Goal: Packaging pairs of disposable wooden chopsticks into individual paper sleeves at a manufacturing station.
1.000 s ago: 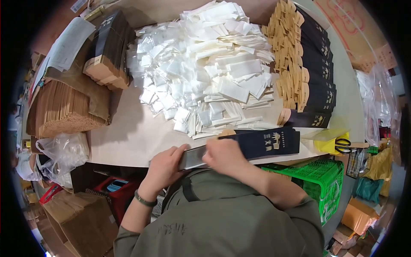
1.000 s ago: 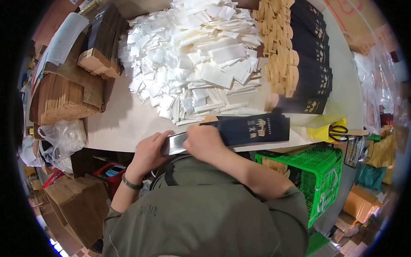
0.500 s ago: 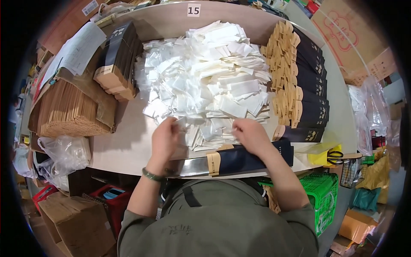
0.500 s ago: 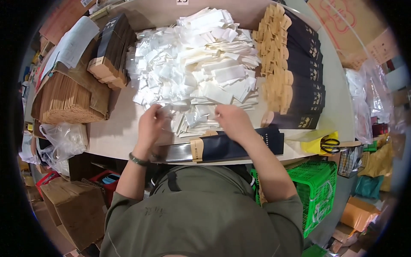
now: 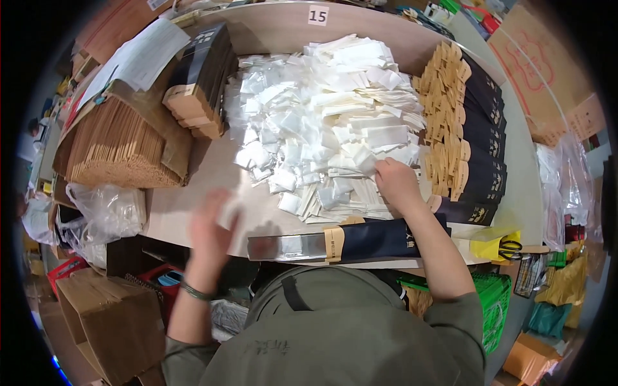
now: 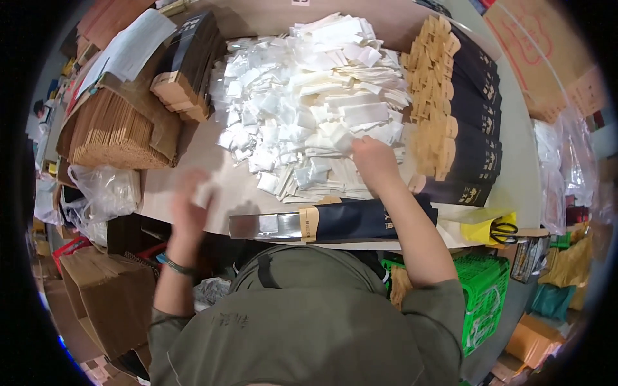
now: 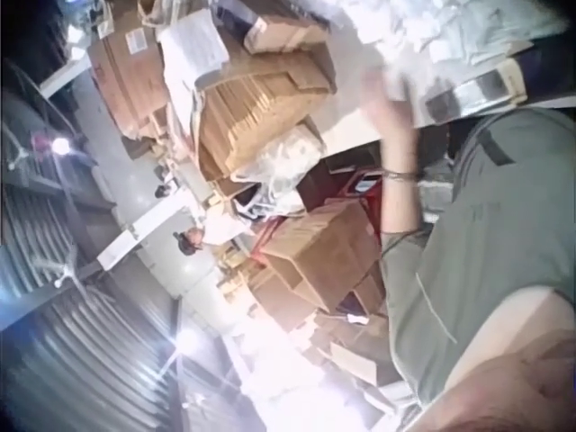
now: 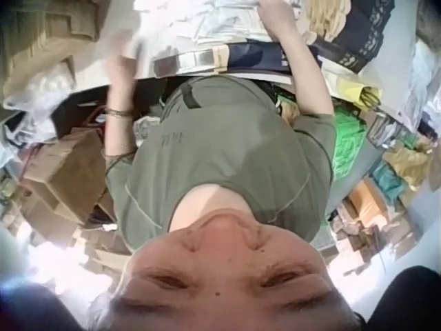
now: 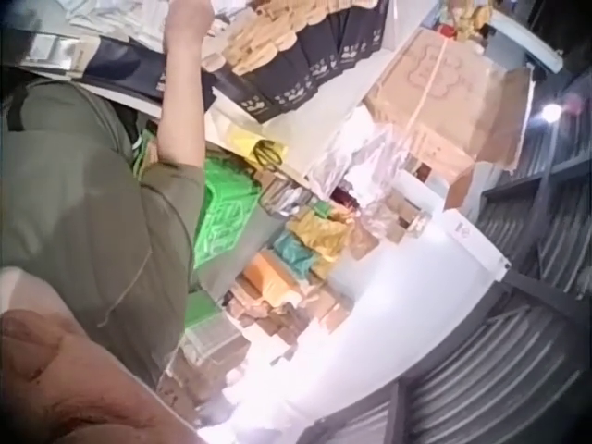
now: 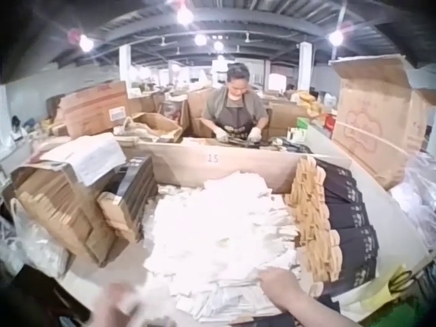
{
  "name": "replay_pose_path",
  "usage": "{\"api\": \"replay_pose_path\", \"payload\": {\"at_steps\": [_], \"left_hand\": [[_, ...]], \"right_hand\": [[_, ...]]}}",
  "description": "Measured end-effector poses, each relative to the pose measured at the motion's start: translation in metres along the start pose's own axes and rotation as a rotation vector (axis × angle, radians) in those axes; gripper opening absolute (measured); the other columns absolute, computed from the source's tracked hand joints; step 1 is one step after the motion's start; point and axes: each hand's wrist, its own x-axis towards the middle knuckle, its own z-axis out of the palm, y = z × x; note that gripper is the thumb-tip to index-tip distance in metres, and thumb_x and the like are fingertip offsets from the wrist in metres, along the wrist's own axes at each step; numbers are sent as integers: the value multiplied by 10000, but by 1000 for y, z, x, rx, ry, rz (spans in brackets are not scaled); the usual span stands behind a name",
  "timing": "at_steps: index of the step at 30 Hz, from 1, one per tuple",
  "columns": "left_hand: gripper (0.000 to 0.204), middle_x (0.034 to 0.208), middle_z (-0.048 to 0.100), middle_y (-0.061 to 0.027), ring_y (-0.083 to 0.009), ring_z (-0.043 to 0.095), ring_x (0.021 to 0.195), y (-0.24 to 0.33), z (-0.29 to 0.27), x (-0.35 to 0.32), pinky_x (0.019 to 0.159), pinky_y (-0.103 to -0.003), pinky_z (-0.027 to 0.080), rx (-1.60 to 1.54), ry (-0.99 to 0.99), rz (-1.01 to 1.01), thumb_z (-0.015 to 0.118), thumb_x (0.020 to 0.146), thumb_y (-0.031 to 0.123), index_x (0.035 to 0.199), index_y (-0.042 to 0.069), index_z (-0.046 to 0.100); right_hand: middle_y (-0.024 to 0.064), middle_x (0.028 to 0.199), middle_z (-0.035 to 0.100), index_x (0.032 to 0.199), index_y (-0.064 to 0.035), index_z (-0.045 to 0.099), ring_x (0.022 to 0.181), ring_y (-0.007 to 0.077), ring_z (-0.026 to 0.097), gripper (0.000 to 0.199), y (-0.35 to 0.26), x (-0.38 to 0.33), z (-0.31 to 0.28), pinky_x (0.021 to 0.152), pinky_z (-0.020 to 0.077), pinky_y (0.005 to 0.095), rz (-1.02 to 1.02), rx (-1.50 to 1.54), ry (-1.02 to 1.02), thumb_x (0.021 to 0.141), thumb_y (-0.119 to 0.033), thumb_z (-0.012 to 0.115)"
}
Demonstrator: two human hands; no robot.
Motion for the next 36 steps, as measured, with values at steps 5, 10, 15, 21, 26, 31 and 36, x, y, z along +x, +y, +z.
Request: {"api": "replay_pose_path", "payload": {"at_steps": [5, 10, 15, 21, 26, 31, 36], "left_hand": [[229, 851, 694, -110, -214, 657, 732, -93, -130, 105, 697, -327, 517, 362, 414, -176, 666, 910, 231, 1033, 42, 704], [287, 906, 719, -173, -304, 701, 844, -179, -161, 137, 739, -380, 532, 527, 110, -314, 674, 875, 277, 1027, 38, 717], [258, 926, 708, -216, -385, 683, 908, -174, -149, 150, 786, -438, 528, 459, -106, -400, 645, 862, 232, 1017, 39, 718], [249, 927, 694, -223, -372, 680, 875, -188, -153, 151, 763, -430, 516, 616, -140, -272, 596, 897, 160, 1084, 7, 660], [268, 943, 680, -219, -379, 665, 880, -189, -168, 106, 754, -445, 494, 648, 68, -204, 563, 901, 95, 1149, 6, 610], [197, 740, 504, 28, -53, 395, 656, -121, -154, -35, 587, -216, 325, -115, 366, -686, 505, 1031, 162, 1111, 24, 620], [179, 799, 517, 65, -45, 416, 702, -44, -39, -90, 629, -186, 330, -661, 50, -808, 574, 1013, 164, 1075, 25, 668]], "right_hand": [[180, 831, 664, 912, -23, 641, 806, 402, 627, 165, -43, 4, -32, 732, 511, 470, 112, 286, -82, 876, -184, 627], [219, 864, 668, 933, -16, 640, 859, 427, 633, 221, -35, 16, -20, 743, 496, 488, 250, 115, 9, 873, -229, 644], [196, 840, 683, 973, -23, 662, 805, 384, 664, 220, -18, 3, -17, 723, 511, 453, 295, 82, -96, 868, -216, 656], [135, 757, 669, 918, -60, 688, 714, 248, 667, 163, -114, 25, -64, 672, 518, 346, -111, 638, -449, 861, -208, 651], [151, 756, 662, 852, -50, 634, 790, 360, 668, 150, -173, 25, -33, 717, 526, 458, -372, 353, -941, 896, -188, 597], [131, 776, 638, 873, -45, 583, 755, 341, 665, 210, -168, 3, -17, 688, 526, 439, -517, 321, -597, 883, -243, 653], [116, 848, 629, 896, -56, 579, 817, 321, 650, 254, -179, -17, 4, 692, 525, 422, -481, 372, -560, 874, -291, 674]]}}
